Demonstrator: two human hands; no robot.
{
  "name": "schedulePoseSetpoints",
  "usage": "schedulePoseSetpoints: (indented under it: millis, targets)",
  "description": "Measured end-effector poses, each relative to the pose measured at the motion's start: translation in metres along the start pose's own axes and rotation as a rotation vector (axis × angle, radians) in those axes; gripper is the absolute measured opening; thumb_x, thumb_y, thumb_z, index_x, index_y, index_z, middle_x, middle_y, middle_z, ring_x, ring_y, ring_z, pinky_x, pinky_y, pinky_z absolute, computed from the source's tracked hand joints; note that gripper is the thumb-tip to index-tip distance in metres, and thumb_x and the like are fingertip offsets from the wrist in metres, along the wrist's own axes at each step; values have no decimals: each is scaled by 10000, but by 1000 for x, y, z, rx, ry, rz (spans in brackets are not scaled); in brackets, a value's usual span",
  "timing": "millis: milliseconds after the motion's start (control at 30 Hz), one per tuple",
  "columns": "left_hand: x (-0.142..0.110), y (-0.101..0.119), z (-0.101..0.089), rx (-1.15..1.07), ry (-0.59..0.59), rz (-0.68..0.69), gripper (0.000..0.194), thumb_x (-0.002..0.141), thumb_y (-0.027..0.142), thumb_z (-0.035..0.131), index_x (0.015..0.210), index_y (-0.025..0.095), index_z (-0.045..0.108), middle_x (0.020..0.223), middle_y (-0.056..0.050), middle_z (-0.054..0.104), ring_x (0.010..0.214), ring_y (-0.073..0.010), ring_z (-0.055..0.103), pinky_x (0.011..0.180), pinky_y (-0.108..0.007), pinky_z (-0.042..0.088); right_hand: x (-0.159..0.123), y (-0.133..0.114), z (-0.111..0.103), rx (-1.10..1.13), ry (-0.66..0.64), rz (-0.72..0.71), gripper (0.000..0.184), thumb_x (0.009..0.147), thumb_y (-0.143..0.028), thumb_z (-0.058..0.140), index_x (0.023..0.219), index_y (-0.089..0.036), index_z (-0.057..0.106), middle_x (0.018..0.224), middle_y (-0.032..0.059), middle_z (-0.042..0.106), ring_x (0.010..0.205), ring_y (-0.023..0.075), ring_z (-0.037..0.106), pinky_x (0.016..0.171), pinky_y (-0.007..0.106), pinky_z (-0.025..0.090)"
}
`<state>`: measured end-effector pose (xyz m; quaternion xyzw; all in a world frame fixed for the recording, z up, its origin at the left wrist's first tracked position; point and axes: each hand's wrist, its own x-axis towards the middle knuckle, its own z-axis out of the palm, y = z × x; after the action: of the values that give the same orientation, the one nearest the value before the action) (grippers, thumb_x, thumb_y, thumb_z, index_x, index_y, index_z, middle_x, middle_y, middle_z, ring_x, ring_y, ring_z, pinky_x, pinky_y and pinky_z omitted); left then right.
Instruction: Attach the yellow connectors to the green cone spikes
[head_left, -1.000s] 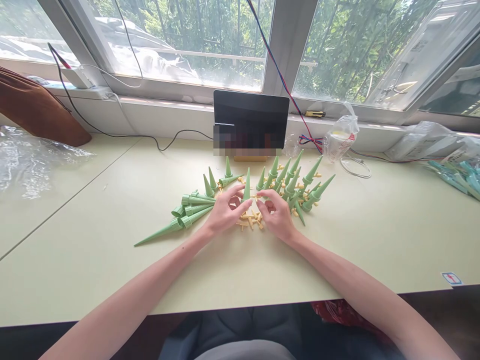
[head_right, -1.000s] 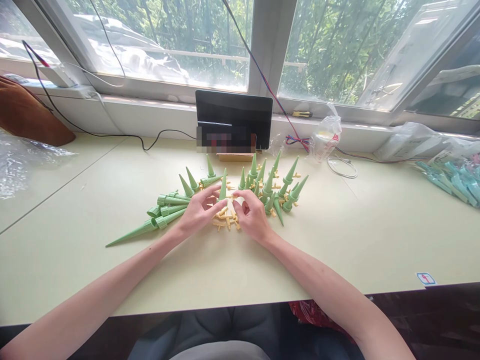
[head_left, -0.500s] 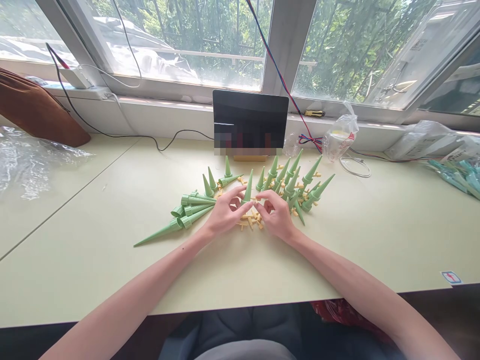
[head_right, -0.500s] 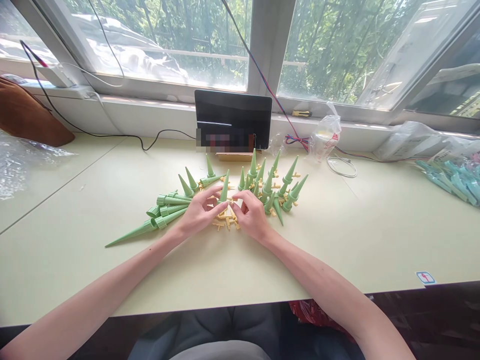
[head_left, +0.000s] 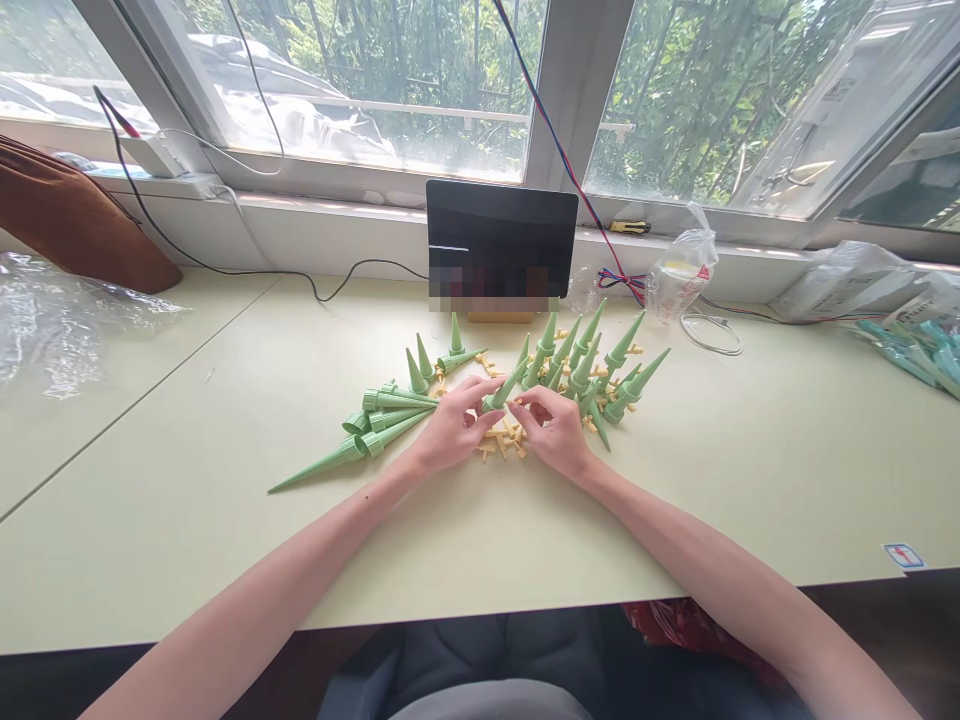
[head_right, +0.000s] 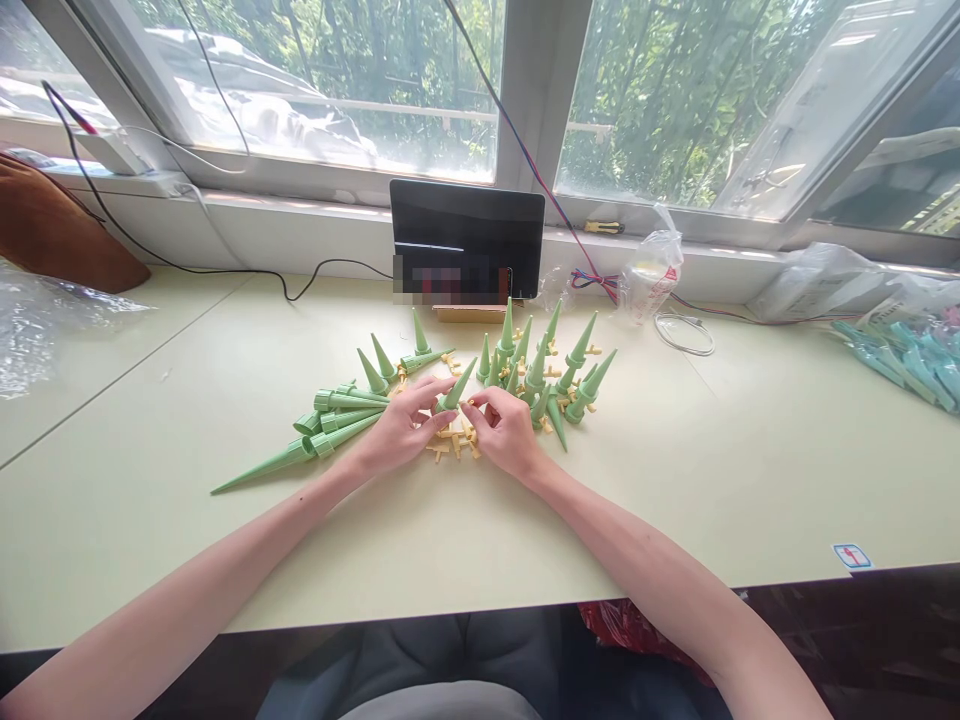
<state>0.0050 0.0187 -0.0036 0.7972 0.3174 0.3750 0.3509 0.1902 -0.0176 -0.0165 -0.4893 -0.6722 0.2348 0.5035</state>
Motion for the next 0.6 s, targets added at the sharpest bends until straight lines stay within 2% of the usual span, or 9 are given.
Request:
schedulePoseSetpoints:
  millis: [167, 300, 467, 600]
  targets:
    - [0, 3, 1, 3, -4, -5, 407, 927, 310, 563, 1328, 250, 594, 1095, -77, 602, 668, -88, 527, 558, -200, 527, 0, 0, 0, 23, -12, 23, 256, 912, -426, 600, 820, -188, 622, 678, 11, 603, 516, 123, 489, 514, 280, 396]
    - [0, 6, 1, -21, 36, -76, 465, 912, 350, 589, 1353, 210, 547, 1075, -98, 620, 633, -92, 551, 518, -208, 515, 0, -1, 0, 6, -18, 33, 290, 928, -458, 570, 827, -190, 621, 668, 7, 608, 505, 122, 493, 504, 276, 393]
    - [0, 10, 0, -84, 27, -111, 409, 928, 378, 572, 1301, 213, 559, 1078, -96, 623, 705, -131, 630, 496, -196, 475, 0, -3, 0, -6, -21, 18, 347, 953, -477, 525, 777, -192, 613, 666, 16, 603, 544, 136, 518, 536, 279, 417]
    - [0, 10, 1, -105, 50, -122, 376, 951, 413, 531, 1267, 215, 575, 1032, -67, 633, 689, -122, 612, 544, -215, 493, -1, -3, 0, 24, -51, -20, 338, 969, -444, 505, 774, -191, 613, 679, 12, 594, 567, 135, 523, 552, 273, 423]
